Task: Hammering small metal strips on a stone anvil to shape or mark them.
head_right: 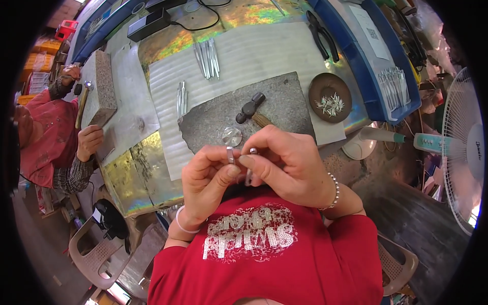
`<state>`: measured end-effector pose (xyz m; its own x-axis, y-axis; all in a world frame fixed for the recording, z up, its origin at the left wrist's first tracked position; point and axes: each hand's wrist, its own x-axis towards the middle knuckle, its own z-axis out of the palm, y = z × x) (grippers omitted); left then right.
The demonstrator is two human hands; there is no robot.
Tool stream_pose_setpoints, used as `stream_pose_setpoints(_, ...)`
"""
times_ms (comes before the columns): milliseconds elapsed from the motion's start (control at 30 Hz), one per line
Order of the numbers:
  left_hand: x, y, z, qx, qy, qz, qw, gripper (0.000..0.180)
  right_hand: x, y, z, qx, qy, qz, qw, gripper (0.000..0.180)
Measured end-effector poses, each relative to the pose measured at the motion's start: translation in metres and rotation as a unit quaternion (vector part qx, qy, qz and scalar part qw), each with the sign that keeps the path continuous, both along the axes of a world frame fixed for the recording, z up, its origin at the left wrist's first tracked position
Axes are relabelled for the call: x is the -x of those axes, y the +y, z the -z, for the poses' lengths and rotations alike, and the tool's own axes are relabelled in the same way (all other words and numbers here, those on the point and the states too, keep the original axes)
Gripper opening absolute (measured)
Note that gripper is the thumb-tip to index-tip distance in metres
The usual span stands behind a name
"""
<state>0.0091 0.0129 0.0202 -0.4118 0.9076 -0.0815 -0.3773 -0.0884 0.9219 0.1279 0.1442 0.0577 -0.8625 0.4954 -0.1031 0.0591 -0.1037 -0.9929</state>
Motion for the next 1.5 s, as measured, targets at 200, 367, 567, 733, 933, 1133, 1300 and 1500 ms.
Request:
stream_pose_setpoints(200,0.0,-0.002,0.006,0.001,0.011,-0.01,1.0,0.014,0.01,0.002,0.004,-0.274,0.039,-0.01,0.961,0.013)
stream_pose_setpoints(367,0.005,-0.002,0.01,0.005,0.082,0.005,0.997,0.014,0.009,-0.003,0.007,-0.248,0.016,0.006,0.969,0.014)
stream_pose_setpoints(567,0.008,0.001,0.005,-0.005,0.096,0.019,0.995,0.013,0.007,-0.004,0.005,-0.214,0.009,0.019,0.977,0.016)
stream_pose_setpoints(733,0.009,0.003,0.006,-0.008,0.141,0.035,0.989,0.013,0.006,-0.002,0.003,-0.266,0.033,0.022,0.963,0.014)
stream_pose_setpoints(933,0.009,0.002,0.002,0.01,0.153,0.057,0.987,0.011,0.005,-0.002,0.001,-0.247,0.01,0.008,0.969,0.01)
stream_pose_setpoints(1133,0.01,0.007,0.003,0.076,-0.029,0.103,0.991,0.01,0.009,0.001,0.012,0.108,-0.069,0.031,0.991,0.013)
stream_pose_setpoints(1300,0.026,0.018,0.001,0.102,-0.017,0.18,0.978,0.013,0.012,0.011,0.027,0.212,-0.037,0.055,0.975,0.013)
stream_pose_setpoints(1500,0.032,0.02,-0.007,0.152,-0.033,0.22,0.963,0.017,0.013,0.009,0.036,0.273,-0.039,0.059,0.959,0.016)
